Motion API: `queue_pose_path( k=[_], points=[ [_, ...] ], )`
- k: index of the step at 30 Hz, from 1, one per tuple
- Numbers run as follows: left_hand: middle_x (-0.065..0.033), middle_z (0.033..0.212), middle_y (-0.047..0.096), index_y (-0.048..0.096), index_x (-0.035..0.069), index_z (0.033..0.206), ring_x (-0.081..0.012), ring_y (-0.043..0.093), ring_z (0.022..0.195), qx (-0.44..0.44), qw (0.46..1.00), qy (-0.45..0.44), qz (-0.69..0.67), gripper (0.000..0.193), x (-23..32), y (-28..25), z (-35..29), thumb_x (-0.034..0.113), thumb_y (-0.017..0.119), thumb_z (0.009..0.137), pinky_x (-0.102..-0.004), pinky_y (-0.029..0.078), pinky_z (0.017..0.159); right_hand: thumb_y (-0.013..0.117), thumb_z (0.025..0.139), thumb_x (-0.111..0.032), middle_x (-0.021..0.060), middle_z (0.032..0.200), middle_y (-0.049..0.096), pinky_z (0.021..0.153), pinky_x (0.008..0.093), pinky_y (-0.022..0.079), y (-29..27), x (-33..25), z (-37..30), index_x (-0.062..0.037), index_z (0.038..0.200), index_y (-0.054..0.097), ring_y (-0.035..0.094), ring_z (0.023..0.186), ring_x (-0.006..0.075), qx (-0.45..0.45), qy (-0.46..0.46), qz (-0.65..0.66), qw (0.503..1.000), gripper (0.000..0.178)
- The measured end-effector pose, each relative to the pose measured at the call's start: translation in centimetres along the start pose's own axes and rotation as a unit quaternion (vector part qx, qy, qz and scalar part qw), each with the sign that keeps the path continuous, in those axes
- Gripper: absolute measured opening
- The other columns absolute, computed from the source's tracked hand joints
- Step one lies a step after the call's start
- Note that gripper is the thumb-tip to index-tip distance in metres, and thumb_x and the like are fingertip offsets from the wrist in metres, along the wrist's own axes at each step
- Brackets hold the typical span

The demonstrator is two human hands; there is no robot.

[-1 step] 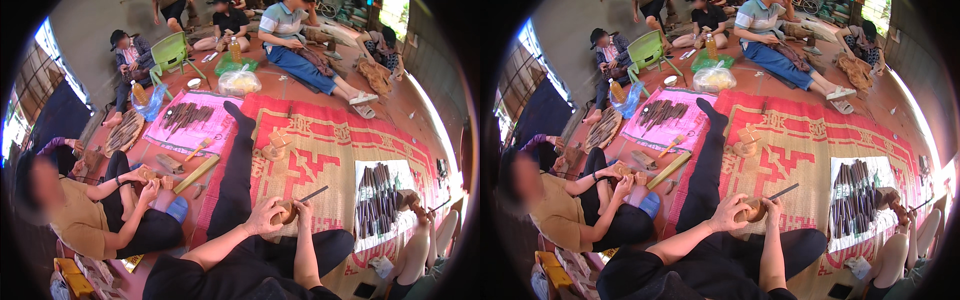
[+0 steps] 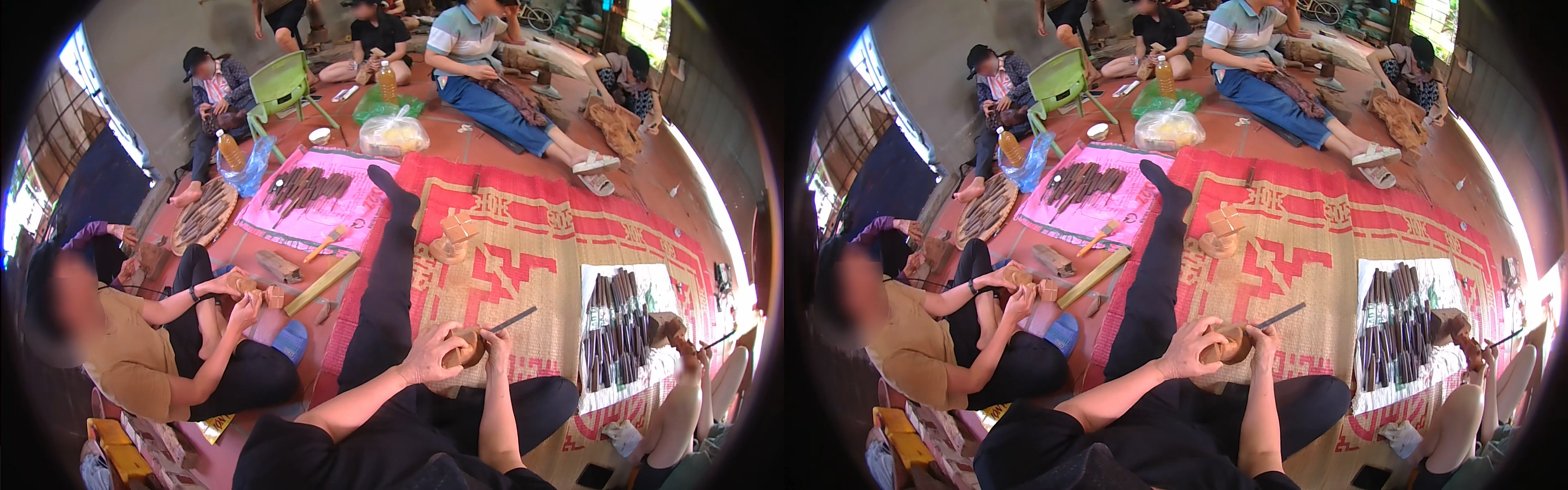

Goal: The person sits on a mat and uses a knife to carve a small wooden block. They rotate the wood and shave off thin layers to shape it, while other people work on similar tasks nearby.

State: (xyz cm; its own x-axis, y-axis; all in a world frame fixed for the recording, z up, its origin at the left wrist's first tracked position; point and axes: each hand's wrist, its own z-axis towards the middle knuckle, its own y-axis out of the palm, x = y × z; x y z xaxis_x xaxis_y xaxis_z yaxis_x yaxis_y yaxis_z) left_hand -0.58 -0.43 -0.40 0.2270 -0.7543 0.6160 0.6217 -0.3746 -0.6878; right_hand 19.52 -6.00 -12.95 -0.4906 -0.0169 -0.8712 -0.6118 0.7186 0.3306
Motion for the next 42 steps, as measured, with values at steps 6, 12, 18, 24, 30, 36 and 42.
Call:
queue_pose_path(
  k=[6,12,18,24,30,36,42],
  points=[
    [-0.0099,0.128,0.048,0.06,0.016,0.105,-0.0294,0.054,0.11,0.007,1.0,0.013,0.016,0.045,0.0,-0.1,-0.3,0.026,0.078,0.065,-0.0431,0.045,0.091,0.071,0.078,-0.003,0.0025,0.079,0.066,0.065,0.0251,0.052,-1.6,-0.1,1.0,-0.0075,0.089,0.065,0.063,0.07,0.0125,0.097,-0.005,0.002,0.995,0.013],
    [-0.0106,0.131,0.047,0.06,0.016,0.107,-0.0315,0.053,0.111,0.001,1.0,0.011,0.003,0.045,-0.2,0.3,-0.3,0.025,0.078,0.066,-0.0441,0.044,0.089,0.072,0.077,-0.004,0.001,0.077,0.065,0.067,0.0269,0.049,-0.3,0.7,0.2,-0.0087,0.087,0.065,0.061,0.07,0.0119,0.015,-0.006,0.003,1.0,0.012],
    [-0.012,0.129,0.047,0.059,0.016,0.107,-0.0327,0.053,0.109,0.0,1.0,0.024,0.001,0.045,0.0,0.1,-0.3,0.025,0.077,0.066,-0.0444,0.043,0.09,0.069,0.079,-0.003,-0.0002,0.077,0.063,0.062,0.021,0.048,-1.6,0.1,1.3,-0.0107,0.079,0.058,0.06,0.068,0.0103,0.125,-0.013,0.007,0.992,0.013],
    [-0.0106,0.129,0.047,0.06,0.016,0.107,-0.0307,0.053,0.111,-0.002,1.0,0.011,-0.003,0.045,-0.4,0.3,-0.3,0.025,0.077,0.066,-0.0434,0.044,0.092,0.07,0.079,-0.003,-0.0007,0.077,0.063,0.061,0.0209,0.045,0.1,-0.3,-0.2,-0.0087,0.086,0.064,0.059,0.067,0.0096,0.031,-0.001,0.017,0.999,0.011],
    [-0.0106,0.129,0.047,0.06,0.017,0.107,-0.0312,0.053,0.11,-0.015,1.0,0.006,-0.005,0.045,0.2,0.3,-0.3,0.025,0.077,0.066,-0.0433,0.043,0.092,0.07,0.079,-0.002,-0.0007,0.077,0.064,0.061,0.0207,0.045,-0.6,0.3,0.6,-0.0087,0.085,0.063,0.059,0.069,0.0089,0.042,0.0,0.019,0.999,0.011],
    [-0.0116,0.13,0.047,0.059,0.016,0.107,-0.0317,0.053,0.11,0.01,1.0,0.017,-0.002,0.044,-0.2,0.1,-0.5,0.025,0.078,0.067,-0.0443,0.044,0.09,0.069,0.08,-0.002,0.0002,0.076,0.063,0.061,0.0211,0.047,-1.0,-0.3,0.5,-0.0077,0.085,0.062,0.06,0.071,0.0093,0.075,0.007,0.036,0.996,0.01],
    [-0.0112,0.13,0.047,0.059,0.016,0.106,-0.032,0.053,0.111,0.011,1.0,0.025,-0.001,0.045,-0.2,0.2,-0.2,0.024,0.078,0.066,-0.0446,0.044,0.09,0.07,0.08,-0.002,-0.0004,0.075,0.063,0.059,0.02,0.042,-0.2,1.0,0.1,-0.008,0.084,0.062,0.056,0.066,0.0087,0.006,0.0,0.043,0.999,0.01]
  ],
)
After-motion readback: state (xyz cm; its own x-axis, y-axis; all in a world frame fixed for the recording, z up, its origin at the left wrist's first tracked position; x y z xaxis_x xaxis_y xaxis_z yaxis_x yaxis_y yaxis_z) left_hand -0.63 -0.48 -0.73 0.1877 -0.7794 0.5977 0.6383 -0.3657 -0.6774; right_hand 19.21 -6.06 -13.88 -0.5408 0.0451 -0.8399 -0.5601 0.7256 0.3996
